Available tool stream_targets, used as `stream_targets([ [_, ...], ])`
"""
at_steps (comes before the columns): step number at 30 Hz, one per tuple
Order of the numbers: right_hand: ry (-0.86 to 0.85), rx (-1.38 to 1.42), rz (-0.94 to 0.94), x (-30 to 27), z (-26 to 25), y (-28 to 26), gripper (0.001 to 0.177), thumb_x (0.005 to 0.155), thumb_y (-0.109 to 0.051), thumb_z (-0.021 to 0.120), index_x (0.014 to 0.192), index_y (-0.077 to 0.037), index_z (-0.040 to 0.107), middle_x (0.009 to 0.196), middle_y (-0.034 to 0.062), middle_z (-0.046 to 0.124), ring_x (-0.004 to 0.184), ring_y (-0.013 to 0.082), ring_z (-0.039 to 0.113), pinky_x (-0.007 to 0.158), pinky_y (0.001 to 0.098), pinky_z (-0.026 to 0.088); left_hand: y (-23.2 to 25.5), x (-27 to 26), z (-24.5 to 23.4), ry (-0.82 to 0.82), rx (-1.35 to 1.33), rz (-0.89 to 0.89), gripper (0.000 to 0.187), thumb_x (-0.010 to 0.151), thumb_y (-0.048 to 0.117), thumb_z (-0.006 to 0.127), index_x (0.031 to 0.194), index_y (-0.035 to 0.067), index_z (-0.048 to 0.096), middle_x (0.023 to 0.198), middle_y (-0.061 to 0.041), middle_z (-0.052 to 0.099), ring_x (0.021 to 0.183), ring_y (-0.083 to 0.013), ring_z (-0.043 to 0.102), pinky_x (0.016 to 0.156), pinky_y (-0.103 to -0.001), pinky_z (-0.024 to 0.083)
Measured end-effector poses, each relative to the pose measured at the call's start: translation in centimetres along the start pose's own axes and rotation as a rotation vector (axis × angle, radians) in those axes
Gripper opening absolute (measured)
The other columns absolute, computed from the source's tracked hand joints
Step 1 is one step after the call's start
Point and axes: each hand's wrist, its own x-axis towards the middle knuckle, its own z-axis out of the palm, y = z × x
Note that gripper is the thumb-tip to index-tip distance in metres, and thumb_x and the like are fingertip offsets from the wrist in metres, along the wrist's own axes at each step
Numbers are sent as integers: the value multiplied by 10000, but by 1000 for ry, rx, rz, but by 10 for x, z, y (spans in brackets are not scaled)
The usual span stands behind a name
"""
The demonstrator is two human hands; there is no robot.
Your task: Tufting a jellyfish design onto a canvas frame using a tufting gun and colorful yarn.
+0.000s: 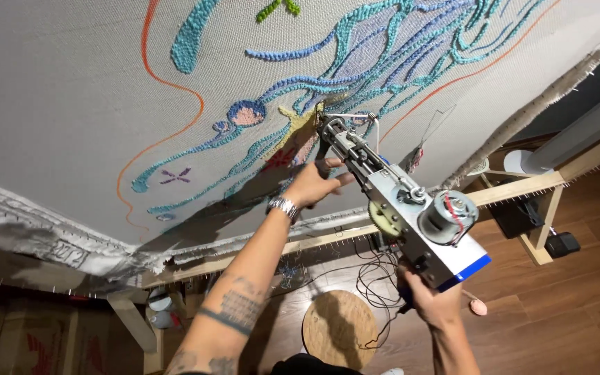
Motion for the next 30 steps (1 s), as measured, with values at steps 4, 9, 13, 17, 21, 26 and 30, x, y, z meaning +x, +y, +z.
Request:
stream_targets([
  [4, -48, 67, -3, -2, -29, -9, 368, 658, 25, 660, 1008, 66, 556, 858, 191, 649, 715, 260, 624, 657, 365, 542, -18, 34, 33, -351, -419, 191, 355, 786, 323, 627, 1047, 101, 531, 834, -69, 715, 430, -35, 349, 418, -171, 318],
  [9, 6, -111, 43, -1, -57, -8, 470, 640, -22, 661, 1088, 50, 538, 982, 196, 629, 888, 289, 609, 825, 396, 509, -11, 34, 45, -450, -422, 508, 363, 818, 332, 604, 1093, 97, 627, 731, -88, 682, 485, -71, 434, 462, -195, 367],
  [13, -90, 138, -103, -9, -58, -31, 349, 691, 53, 603, 1029, 85, 523, 864, 206, 611, 720, 279, 600, 620, 387, 540, 1, 21, 44, -453, -386, 541, 338, 844, 369, 571, 1120, 186, 637, 616, -66, 630, 441, -58, 376, 432, -180, 309],
  [17, -125, 261, -137, -6, -69, -27, 427, 689, 5, 628, 1088, 59, 485, 933, 195, 588, 800, 284, 597, 648, 414, 561, 16, 14, 41, -406, -347, 597, 260, 832, 327, 600, 959, 126, 706, 590, -38, 634, 482, -68, 450, 472, -194, 333],
  [21, -83, 274, -176, -7, -72, -22, 354, 712, 58, 586, 1050, 117, 496, 972, 242, 578, 725, 288, 562, 564, 406, 525, 38, -9, 28, -350, -148, 634, 335, 810, 452, 540, 958, 203, 707, 618, -9, 640, 577, -62, 548, 498, -196, 385],
  [26, -165, 409, -208, -11, -69, -31, 251, 714, 27, 595, 951, 38, 513, 692, 129, 527, 538, 198, 498, 466, 294, 437, 42, -17, 29, -307, -105, 624, 389, 745, 512, 551, 882, 189, 721, 898, 63, 674, 582, -37, 613, 515, -154, 379],
  [30, -156, 397, -134, -17, -65, -32, 317, 708, 29, 586, 1014, 71, 517, 693, 148, 515, 537, 226, 506, 442, 315, 442, 34, -27, 30, -307, 67, 490, 504, 720, 604, 461, 1032, 279, 686, 647, 39, 667, 438, -37, 399, 462, -180, 311],
])
